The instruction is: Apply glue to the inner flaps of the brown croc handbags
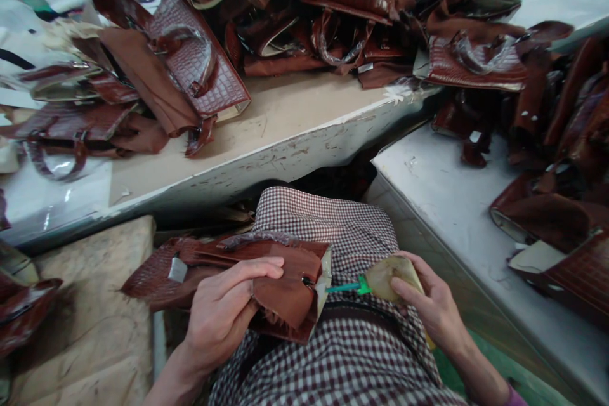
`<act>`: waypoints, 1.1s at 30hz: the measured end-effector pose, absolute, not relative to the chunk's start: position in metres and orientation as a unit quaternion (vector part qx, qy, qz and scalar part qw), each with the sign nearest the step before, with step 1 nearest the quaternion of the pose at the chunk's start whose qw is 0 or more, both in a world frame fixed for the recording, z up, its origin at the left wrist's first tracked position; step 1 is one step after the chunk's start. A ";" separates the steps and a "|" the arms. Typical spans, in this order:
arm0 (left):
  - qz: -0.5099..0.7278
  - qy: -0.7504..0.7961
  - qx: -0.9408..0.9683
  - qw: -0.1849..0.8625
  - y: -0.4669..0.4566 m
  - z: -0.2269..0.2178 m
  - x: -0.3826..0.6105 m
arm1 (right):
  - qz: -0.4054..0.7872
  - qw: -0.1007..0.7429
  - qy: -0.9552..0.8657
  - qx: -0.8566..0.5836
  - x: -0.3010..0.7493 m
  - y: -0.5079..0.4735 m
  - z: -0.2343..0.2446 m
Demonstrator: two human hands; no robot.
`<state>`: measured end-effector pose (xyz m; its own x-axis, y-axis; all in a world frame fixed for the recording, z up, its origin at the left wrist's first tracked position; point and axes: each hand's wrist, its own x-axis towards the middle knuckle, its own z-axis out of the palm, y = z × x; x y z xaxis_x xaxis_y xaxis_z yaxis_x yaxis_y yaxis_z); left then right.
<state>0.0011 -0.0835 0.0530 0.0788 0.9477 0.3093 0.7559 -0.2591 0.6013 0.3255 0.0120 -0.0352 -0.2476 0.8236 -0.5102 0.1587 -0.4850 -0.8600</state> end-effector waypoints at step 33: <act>0.651 0.575 0.102 0.486 -0.020 0.107 0.003 | 0.799 0.529 -0.101 -0.267 0.260 0.053 0.033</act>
